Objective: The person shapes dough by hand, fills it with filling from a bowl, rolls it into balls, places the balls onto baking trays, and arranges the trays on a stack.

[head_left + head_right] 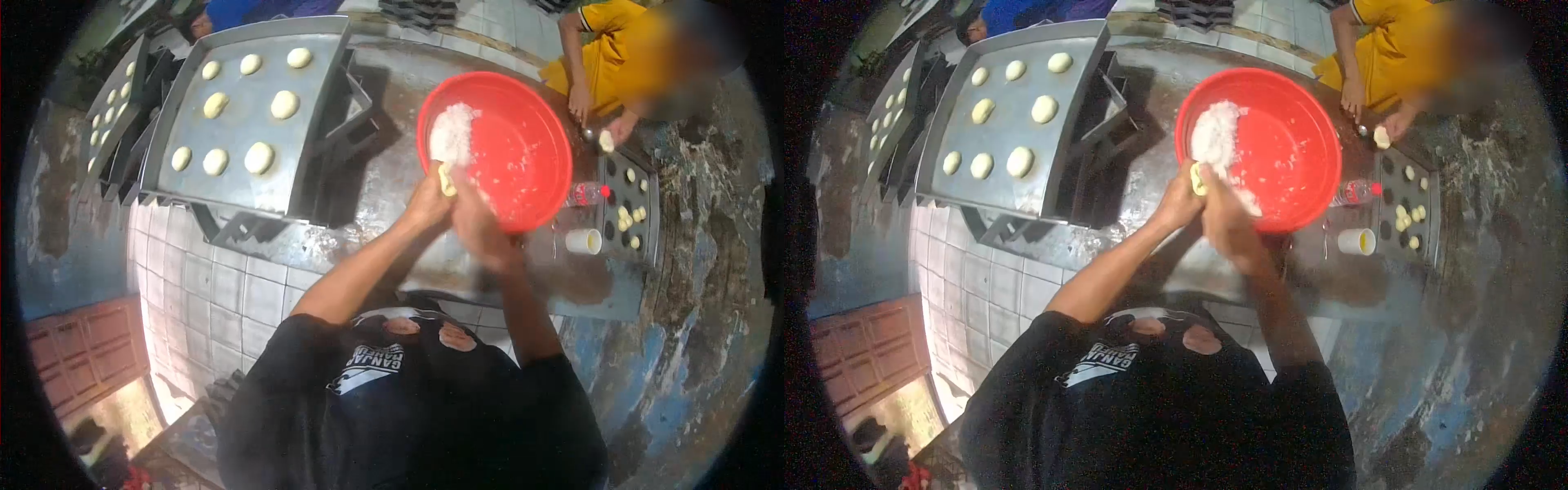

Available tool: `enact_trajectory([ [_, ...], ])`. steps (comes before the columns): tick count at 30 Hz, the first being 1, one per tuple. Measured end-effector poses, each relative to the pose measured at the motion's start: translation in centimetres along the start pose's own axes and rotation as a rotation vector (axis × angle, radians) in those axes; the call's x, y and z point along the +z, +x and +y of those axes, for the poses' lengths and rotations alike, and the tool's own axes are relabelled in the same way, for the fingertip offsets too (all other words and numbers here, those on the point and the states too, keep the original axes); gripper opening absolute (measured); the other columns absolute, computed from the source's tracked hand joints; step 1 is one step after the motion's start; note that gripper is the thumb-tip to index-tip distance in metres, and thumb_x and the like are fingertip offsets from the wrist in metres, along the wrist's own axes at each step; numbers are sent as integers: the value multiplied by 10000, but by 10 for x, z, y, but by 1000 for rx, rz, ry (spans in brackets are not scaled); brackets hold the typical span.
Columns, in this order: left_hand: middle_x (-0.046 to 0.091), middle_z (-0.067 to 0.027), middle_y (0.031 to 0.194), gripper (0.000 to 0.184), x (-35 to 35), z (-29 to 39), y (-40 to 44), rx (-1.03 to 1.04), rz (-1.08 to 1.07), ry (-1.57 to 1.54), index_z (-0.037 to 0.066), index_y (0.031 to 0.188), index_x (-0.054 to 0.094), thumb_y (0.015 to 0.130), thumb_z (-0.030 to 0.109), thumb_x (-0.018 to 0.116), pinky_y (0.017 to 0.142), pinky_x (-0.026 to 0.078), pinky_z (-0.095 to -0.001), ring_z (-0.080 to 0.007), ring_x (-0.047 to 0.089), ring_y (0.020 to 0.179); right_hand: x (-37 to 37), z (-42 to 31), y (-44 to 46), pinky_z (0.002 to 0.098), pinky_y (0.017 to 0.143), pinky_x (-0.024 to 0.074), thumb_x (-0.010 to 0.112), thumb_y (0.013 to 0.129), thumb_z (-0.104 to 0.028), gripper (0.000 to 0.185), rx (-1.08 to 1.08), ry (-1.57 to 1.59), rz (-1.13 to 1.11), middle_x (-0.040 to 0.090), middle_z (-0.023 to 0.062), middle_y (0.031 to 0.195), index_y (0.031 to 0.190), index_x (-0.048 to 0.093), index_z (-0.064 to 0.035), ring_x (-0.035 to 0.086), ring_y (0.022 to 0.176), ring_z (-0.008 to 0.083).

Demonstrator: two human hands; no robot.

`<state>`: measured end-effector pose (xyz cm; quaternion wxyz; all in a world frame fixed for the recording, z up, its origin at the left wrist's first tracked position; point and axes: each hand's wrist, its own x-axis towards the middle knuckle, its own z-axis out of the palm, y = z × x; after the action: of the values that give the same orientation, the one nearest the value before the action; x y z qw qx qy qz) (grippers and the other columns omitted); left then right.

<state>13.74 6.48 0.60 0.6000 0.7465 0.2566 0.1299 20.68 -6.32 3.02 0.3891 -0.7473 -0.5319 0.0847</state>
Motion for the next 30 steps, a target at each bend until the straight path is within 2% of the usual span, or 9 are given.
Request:
enact_trajectory([
  [2,681,-229,1128,457,4,8,-15,-19,-54,25,35,1250,482,886,155,731,899,527,-439,-349,677,1128,-5,-9,-27,427,1085,459,599,953,-82,447,-161,-98,84,509,327,1439,1364,533,80,530,1333,433],
  [5,653,-148,1203,538,17,-14,-37,66,-123,-143,56,1305,453,843,31,728,954,510,-379,-243,637,1158,-26,2,-44,340,966,526,617,967,-57,565,388,656,113,656,197,1250,1470,389,65,649,1154,256],
  [8,594,-70,1278,659,27,-5,-72,67,-231,-376,72,1349,436,782,-48,748,1010,483,-336,-180,568,1226,-47,-1,-60,297,898,542,644,955,-41,608,645,817,238,677,121,1148,1492,368,33,668,1038,188],
  [12,607,-54,1159,634,41,4,-117,78,-226,-291,71,1326,450,785,-14,768,934,488,-326,-167,578,1093,-28,-42,-117,401,897,553,547,942,3,550,-140,-190,217,700,182,1037,1473,411,32,692,970,296],
  [15,615,10,912,422,43,8,-149,-102,-200,-516,81,1183,556,843,88,806,640,461,-259,-83,560,731,-41,-74,-148,439,988,511,467,923,48,548,-30,69,192,695,229,1130,1470,452,10,660,1083,378],
  [20,607,28,884,265,45,39,-197,-186,-375,-704,101,1109,612,917,183,774,627,438,-257,-65,530,727,-36,-84,-178,421,1062,464,523,912,30,538,32,237,217,687,203,1231,1448,508,-16,617,1209,365],
  [25,682,-42,1059,365,55,42,-217,11,-96,-476,26,1231,667,1036,330,615,847,499,-278,-130,620,945,-19,-95,-189,401,1022,478,655,917,-40,451,269,158,382,678,152,1172,1354,545,-26,654,1059,270],
  [28,678,-94,1237,475,40,57,-231,123,25,-229,9,1382,620,1080,361,519,990,487,-290,-155,625,1088,7,-87,-178,376,987,494,706,912,-54,528,209,599,561,671,114,1134,1381,465,-36,651,1015,195],
  [30,675,-111,1256,523,27,44,-230,414,59,38,38,1453,559,1070,394,531,987,503,-316,-173,643,1090,0,-91,-172,341,972,503,718,901,-26,629,343,1363,346,672,92,1072,1422,365,-7,643,997,163],
])
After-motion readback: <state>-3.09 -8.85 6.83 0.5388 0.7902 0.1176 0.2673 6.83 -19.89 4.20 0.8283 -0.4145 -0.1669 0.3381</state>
